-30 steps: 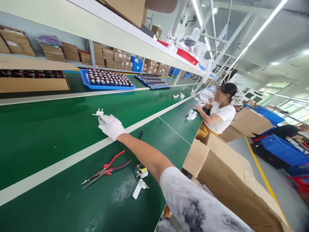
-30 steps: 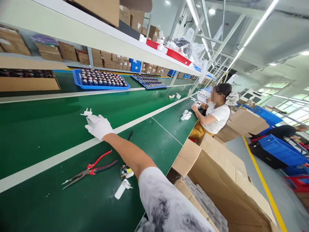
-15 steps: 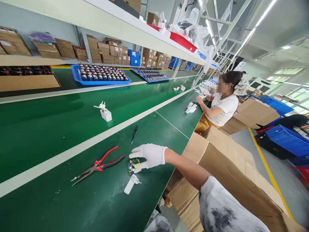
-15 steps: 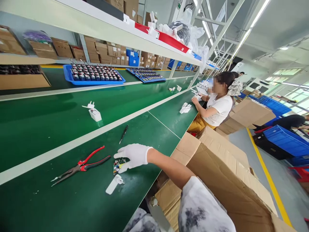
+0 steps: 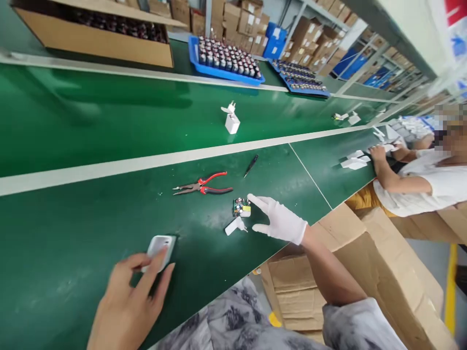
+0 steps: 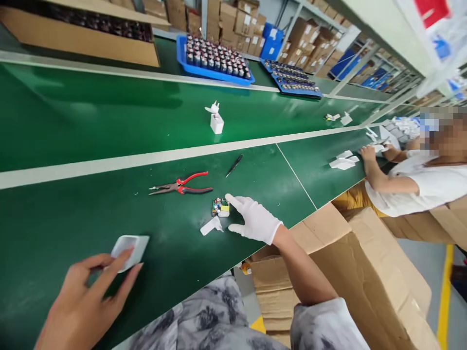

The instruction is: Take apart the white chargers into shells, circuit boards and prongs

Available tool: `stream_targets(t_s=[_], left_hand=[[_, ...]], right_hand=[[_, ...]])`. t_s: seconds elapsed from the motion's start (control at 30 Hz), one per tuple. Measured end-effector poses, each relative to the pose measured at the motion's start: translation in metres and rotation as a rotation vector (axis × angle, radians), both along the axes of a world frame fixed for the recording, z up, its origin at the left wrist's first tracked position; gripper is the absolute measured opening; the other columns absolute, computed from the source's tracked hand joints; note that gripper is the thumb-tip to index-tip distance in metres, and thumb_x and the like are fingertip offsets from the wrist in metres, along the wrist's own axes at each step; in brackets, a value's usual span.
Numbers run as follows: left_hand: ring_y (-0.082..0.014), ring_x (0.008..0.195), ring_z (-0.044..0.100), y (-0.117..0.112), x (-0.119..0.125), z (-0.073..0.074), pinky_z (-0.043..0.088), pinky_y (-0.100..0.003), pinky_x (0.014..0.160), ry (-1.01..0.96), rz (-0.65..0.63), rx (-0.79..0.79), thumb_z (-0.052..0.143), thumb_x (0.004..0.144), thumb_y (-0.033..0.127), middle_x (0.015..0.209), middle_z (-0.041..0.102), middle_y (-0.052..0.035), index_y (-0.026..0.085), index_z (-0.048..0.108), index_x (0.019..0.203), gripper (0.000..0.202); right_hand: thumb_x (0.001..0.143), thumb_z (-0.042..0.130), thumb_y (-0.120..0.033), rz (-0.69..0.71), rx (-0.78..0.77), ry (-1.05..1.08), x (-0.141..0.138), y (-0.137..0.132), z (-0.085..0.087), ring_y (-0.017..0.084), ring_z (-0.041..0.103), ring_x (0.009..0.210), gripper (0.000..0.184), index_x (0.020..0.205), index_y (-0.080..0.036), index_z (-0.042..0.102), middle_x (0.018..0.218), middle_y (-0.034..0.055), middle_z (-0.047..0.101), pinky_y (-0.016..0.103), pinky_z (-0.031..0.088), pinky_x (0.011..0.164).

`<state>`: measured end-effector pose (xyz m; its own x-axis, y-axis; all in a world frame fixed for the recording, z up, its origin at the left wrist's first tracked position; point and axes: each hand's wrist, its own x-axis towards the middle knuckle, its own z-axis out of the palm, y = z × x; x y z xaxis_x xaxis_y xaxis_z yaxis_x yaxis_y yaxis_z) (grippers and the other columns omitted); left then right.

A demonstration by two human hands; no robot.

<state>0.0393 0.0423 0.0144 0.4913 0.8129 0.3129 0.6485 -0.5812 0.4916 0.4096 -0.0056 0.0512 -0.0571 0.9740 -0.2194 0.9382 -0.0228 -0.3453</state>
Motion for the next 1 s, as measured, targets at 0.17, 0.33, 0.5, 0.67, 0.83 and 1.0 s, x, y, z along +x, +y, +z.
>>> stream_targets(t_s=[0.17,0.33,0.5,0.67,0.83,1.0], left_hand=[[-0.0254,0.1,0.061,-0.004,0.019,0.011,0.058,-0.026,0.057,-0.059,-0.033,-0.022,0.063,0.09,0.028,0.122,0.045,-0.0133,0.032,0.042,0.143,0.058],[-0.0291,0.123,0.055,0.0,0.021,0.013,0.052,-0.016,0.045,0.018,-0.152,-0.383,0.051,0.095,0.035,0.152,0.037,-0.0098,0.035,0.028,0.151,0.061],[-0.0279,0.128,0.052,0.005,0.024,0.005,0.06,-0.038,0.087,0.033,-0.22,-0.408,0.045,0.099,0.033,0.147,0.048,-0.0067,0.035,0.021,0.153,0.059],[-0.0275,0.119,0.059,0.007,0.029,0.003,0.053,-0.048,0.099,-0.06,-0.121,-0.462,0.055,0.094,0.036,0.137,0.057,-0.0079,0.033,0.025,0.15,0.064],[-0.0295,0.126,0.055,0.005,0.028,0.0,0.051,-0.049,0.102,-0.082,-0.142,-0.493,0.055,0.093,0.036,0.143,0.05,-0.0091,0.032,0.029,0.148,0.061],[-0.0293,0.121,0.058,0.007,0.034,-0.005,0.053,-0.049,0.101,-0.161,-0.097,-0.476,0.06,0.091,0.036,0.133,0.056,-0.0087,0.029,0.042,0.138,0.051]], right_hand=[[0.083,0.073,-0.032,0.0,0.024,-0.06,-0.01,-0.003,-0.004,0.034,0.054,0.125,0.087,0.156,-0.018,0.027,0.143,0.0188,0.049,0.049,0.054,0.096],[0.083,0.055,-0.004,0.245,0.036,-0.255,-0.005,0.02,-0.001,0.035,0.048,0.129,0.074,0.152,-0.025,0.039,0.157,0.0136,0.034,0.048,0.05,0.099],[0.074,0.061,-0.001,0.694,-0.025,-0.349,-0.009,0.054,0.007,0.037,0.043,0.133,0.073,0.143,-0.023,0.051,0.149,0.0112,0.047,0.052,0.04,0.107],[0.091,0.055,-0.023,0.602,0.017,-0.323,-0.003,0.072,0.019,0.03,0.062,0.098,0.028,0.114,-0.017,0.069,0.099,0.0134,0.068,0.045,0.049,0.086],[0.079,0.071,-0.038,0.037,0.119,0.513,0.004,0.054,0.004,0.026,0.065,0.097,0.042,0.116,-0.019,0.064,0.108,0.0107,0.069,0.04,0.052,0.084],[0.072,0.077,-0.046,-0.312,0.069,1.603,-0.041,0.031,-0.012,0.027,0.067,0.101,0.065,0.13,-0.025,0.056,0.114,0.0073,0.066,0.04,0.058,0.078]])
